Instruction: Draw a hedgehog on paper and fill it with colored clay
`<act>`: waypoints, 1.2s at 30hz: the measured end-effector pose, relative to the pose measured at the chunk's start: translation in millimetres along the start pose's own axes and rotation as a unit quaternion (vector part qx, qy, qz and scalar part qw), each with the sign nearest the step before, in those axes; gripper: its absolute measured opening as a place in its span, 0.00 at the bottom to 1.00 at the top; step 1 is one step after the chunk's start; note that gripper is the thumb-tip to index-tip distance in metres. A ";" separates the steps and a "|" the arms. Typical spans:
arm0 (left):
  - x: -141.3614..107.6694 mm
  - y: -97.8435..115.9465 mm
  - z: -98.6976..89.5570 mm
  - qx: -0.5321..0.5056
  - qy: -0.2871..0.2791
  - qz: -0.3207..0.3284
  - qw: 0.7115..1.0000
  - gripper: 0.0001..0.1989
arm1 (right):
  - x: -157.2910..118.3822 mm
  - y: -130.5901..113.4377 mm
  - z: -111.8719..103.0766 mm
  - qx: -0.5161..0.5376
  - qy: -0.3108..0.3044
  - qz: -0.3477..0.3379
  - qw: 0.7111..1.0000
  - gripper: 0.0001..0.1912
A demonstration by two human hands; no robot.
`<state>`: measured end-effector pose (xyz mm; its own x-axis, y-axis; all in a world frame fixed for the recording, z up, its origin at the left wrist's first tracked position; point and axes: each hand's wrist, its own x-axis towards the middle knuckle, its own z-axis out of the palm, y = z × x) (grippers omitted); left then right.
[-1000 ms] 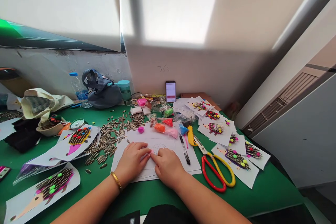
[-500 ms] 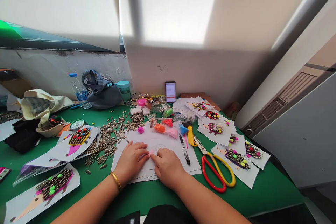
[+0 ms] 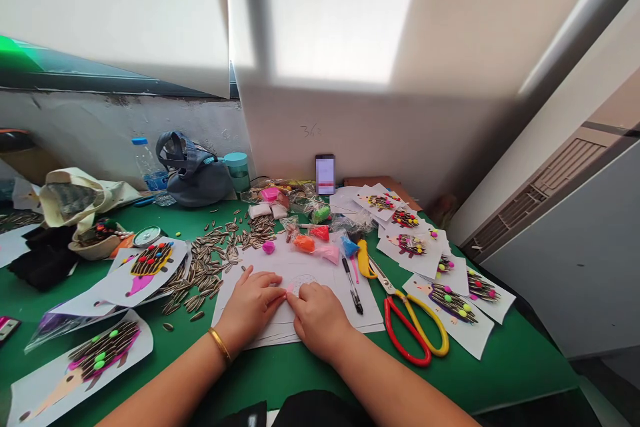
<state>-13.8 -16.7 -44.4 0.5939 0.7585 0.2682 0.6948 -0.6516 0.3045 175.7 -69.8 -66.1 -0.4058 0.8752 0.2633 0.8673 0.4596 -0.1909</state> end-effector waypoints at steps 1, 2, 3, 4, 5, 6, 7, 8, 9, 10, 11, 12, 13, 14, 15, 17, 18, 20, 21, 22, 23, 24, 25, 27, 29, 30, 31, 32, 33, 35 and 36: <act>-0.1 0.0 -0.7 0.000 -0.001 0.004 1.000 0.09 | -0.1 0.2 -0.3 0.006 0.000 0.002 1.000 0.23; -0.1 -0.1 -1.4 -0.002 -0.002 0.004 1.000 0.08 | 0.0 0.4 -0.8 0.017 0.001 0.008 1.000 0.23; 0.0 -0.4 -2.2 -0.007 -0.003 0.003 1.000 0.08 | 0.2 0.5 -1.4 0.031 0.004 0.017 0.999 0.23; 0.1 -0.8 -3.0 -0.014 -0.004 0.001 1.000 0.08 | 0.4 0.7 -2.1 0.044 0.007 0.025 0.999 0.23; 0.3 -1.5 -3.7 -0.021 -0.006 -0.003 1.000 0.07 | 0.8 0.8 -2.9 0.055 0.011 0.032 0.998 0.23; 0.5 -2.3 -4.4 -0.028 -0.009 -0.005 1.000 0.07 | 1.1 0.8 -3.5 0.063 0.012 0.034 0.997 0.23; 0.8 -3.2 -5.0 -0.034 -0.012 -0.007 0.999 0.07 | 1.4 0.6 -4.0 0.066 0.013 0.033 0.997 0.23; 1.1 -4.1 -5.4 -0.039 -0.016 -0.010 0.999 0.06 | 1.7 0.4 -4.4 0.067 0.011 0.029 0.997 0.23; 1.4 -4.9 -5.7 -0.043 -0.019 -0.013 0.999 0.06 | 1.9 0.0 -4.5 0.064 0.008 0.024 0.998 0.22; 1.6 -5.5 -5.8 -0.046 -0.021 -0.015 0.999 0.06 | 2.0 -0.4 -4.6 0.057 0.004 0.019 0.998 0.22; 1.9 -5.9 -5.8 -0.048 -0.024 -0.017 0.998 0.06 | 2.1 -0.9 -4.5 0.047 -0.001 0.015 0.999 0.22; 2.1 -6.1 -5.7 -0.049 -0.026 -0.019 0.998 0.06 | 2.1 -1.3 -4.3 0.036 -0.004 0.011 0.999 0.22; 2.2 -6.1 -5.7 -0.049 -0.027 -0.019 0.998 0.07 | 2.1 -1.6 -4.0 0.025 -0.007 0.007 1.000 0.22; 2.3 -5.9 -5.6 -0.048 -0.027 -0.019 0.998 0.07 | 2.0 -1.9 -3.7 0.014 -0.010 0.003 1.000 0.22; 2.4 -5.6 -5.7 -0.047 -0.027 -0.019 0.998 0.07 | 1.9 -1.9 -3.3 0.006 -0.012 0.000 1.000 0.22; 2.3 -4.6 -6.2 -0.046 -0.026 -0.019 0.998 0.07 | 1.7 -1.4 -2.5 0.004 -0.012 -0.005 1.000 0.23; 2.3 -4.2 -6.6 -0.045 -0.026 -0.019 0.998 0.07 | 1.7 -0.9 -2.2 0.012 -0.010 -0.005 1.000 0.23; 2.1 -3.3 -7.4 -0.044 -0.026 -0.019 0.999 0.07 | 1.9 0.4 -1.8 0.042 0.000 0.005 0.999 0.23; 2.1 -2.9 -7.7 -0.043 -0.026 -0.019 0.999 0.07 | 2.1 0.8 -1.8 0.059 0.006 0.012 0.998 0.24; 2.1 -2.7 -7.9 -0.042 -0.025 -0.020 0.999 0.07 | 2.4 1.1 -2.0 0.072 0.011 0.020 0.997 0.25; 2.2 -2.5 -8.0 -0.042 -0.024 -0.020 0.999 0.07 | 2.7 1.2 -2.4 0.079 0.014 0.025 0.996 0.25; 2.3 -2.4 -8.0 -0.041 -0.023 -0.020 0.999 0.06 | 3.0 0.9 -2.8 0.080 0.015 0.028 0.996 0.25; 2.4 -2.5 -7.9 -0.041 -0.023 -0.020 0.999 0.06 | 3.3 0.5 -3.2 0.077 0.013 0.028 0.997 0.25; 2.5 -2.9 -7.6 -0.042 -0.025 -0.023 0.999 0.06 | 3.7 -0.7 -3.8 0.066 0.004 0.024 0.997 0.25; 2.6 -3.5 -7.2 -0.045 -0.027 -0.027 0.998 0.06 | 3.8 -1.6 -3.6 0.057 -0.004 0.022 0.998 0.24; 2.6 -3.8 -7.0 -0.047 -0.028 -0.028 0.998 0.06 | 3.7 -1.8 -3.1 0.052 -0.006 0.021 0.998 0.24; 2.6 -4.1 -6.8 -0.049 -0.029 -0.030 0.998 0.06 | 3.5 -1.8 -2.6 0.047 -0.006 0.020 0.999 0.24; 2.5 -4.4 -6.6 -0.050 -0.029 -0.030 0.998 0.06 | 3.3 -1.6 -2.0 0.044 -0.005 0.018 0.999 0.24; 2.5 -4.6 -6.4 -0.052 -0.029 -0.030 0.998 0.06 | 3.2 -1.3 -1.5 0.042 -0.004 0.016 0.999 0.23; 2.2 -5.2 -6.2 -0.055 -0.028 -0.031 0.998 0.06 | 2.9 -0.3 -1.2 0.048 -0.001 0.015 0.999 0.23; 2.1 -5.5 -6.2 -0.057 -0.027 -0.032 0.998 0.06 | 2.8 0.3 -1.4 0.054 0.001 0.017 0.998 0.24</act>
<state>-18.9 -11.6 -39.8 0.5733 0.7953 0.1970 0.6826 -0.5966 0.4219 175.2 -67.4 -64.1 -0.3751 0.8906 0.2573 0.8449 0.4426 -0.3003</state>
